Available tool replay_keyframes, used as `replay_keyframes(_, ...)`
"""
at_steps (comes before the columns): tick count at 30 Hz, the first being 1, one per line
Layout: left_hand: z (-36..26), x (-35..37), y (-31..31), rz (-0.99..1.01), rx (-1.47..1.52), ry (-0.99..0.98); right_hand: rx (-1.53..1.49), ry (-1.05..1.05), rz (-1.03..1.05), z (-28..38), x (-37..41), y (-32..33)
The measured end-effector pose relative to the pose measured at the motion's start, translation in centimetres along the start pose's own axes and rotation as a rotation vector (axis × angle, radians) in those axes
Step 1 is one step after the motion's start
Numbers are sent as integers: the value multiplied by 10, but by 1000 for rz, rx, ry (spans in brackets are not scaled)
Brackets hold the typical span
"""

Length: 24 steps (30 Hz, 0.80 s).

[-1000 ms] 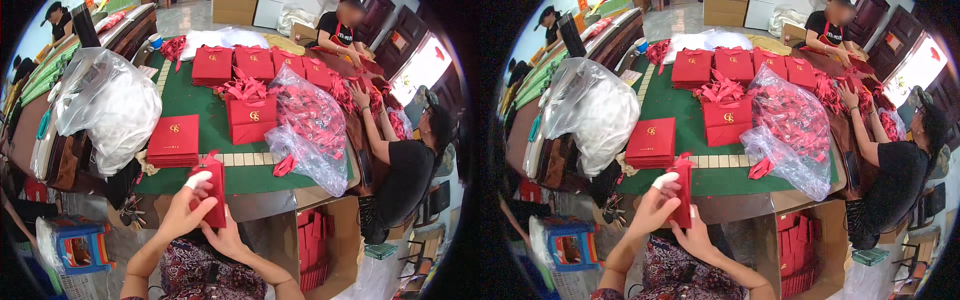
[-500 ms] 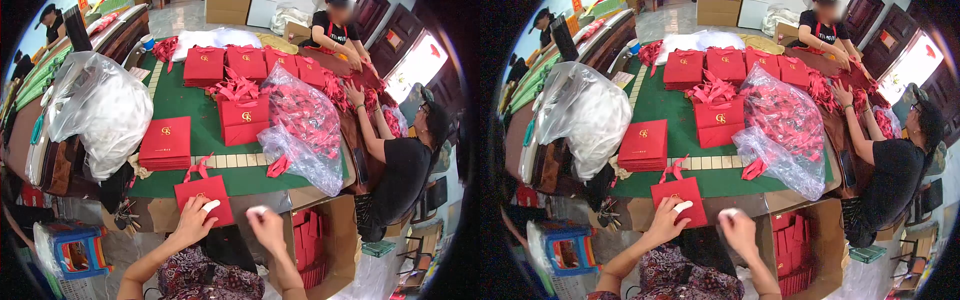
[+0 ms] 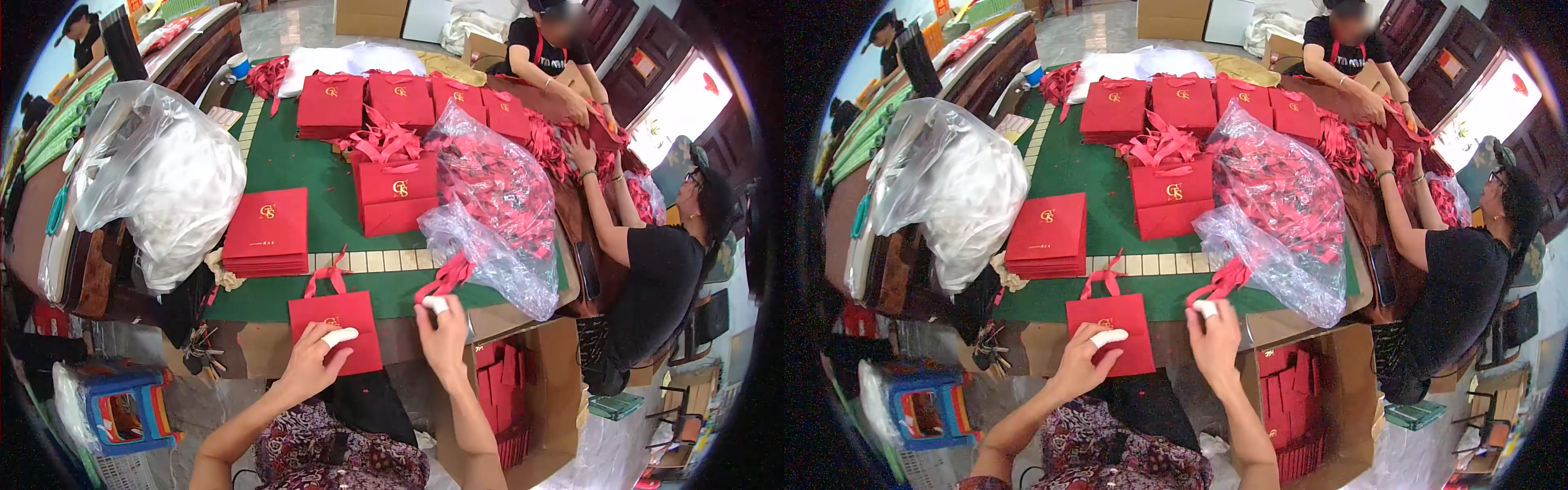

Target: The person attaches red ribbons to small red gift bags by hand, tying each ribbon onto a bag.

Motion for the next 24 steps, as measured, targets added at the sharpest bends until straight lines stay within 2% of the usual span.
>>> replay_keyframes(4, -3, -12, -1, -36, 25, 60, -86, 86, 265, 33, 27, -17)
replay_keyframes(6, -5, -14, 0, -42, 33, 79, -116, 241, 385, 49, 37, -21)
replay_keyframes(7, -5, -15, 0, -36, 41, 83, -124, 246, 390, 52, 38, -17)
replay_keyframes(9, -3, -13, -2, -32, 48, 93, -62, 208, 576, 51, 46, -20)
replay_keyframes(11, -12, -8, -15, 31, 29, -55, -38, 173, 584, 47, 43, -14)
replay_keyframes(12, -11, -6, -19, 32, 32, -51, -14, 134, 588, 44, 42, -11)
replay_keyframes(13, -16, -3, -26, 72, -8, -137, -16, 35, 590, 37, 37, -9)
replay_keyframes(14, -23, 1, -33, 111, -50, -223, -15, 37, 595, 36, 35, -13)
replay_keyframes(16, -24, 4, -39, 135, -57, -222, 78, -108, 268, 18, 13, -3)
replay_keyframes(17, -22, 4, -40, 122, -44, -211, 88, -112, 222, 13, 8, -10)
replay_keyframes(20, -15, -3, -25, 53, -68, -165, 83, -142, 203, 9, 0, -35)
replay_keyframes(24, 7, -27, 9, -122, -227, -72, 97, -13, 181, 14, -2, -53)
Point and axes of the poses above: each hand's wrist, its own x-axis away from the middle knuckle, its own y-axis out of the back of the hand, z = x × y, the point moved 9 cm from there along -x, towards the middle knuckle, and after that the axes turned 12 degrees about -z, right-handed, at the moved point
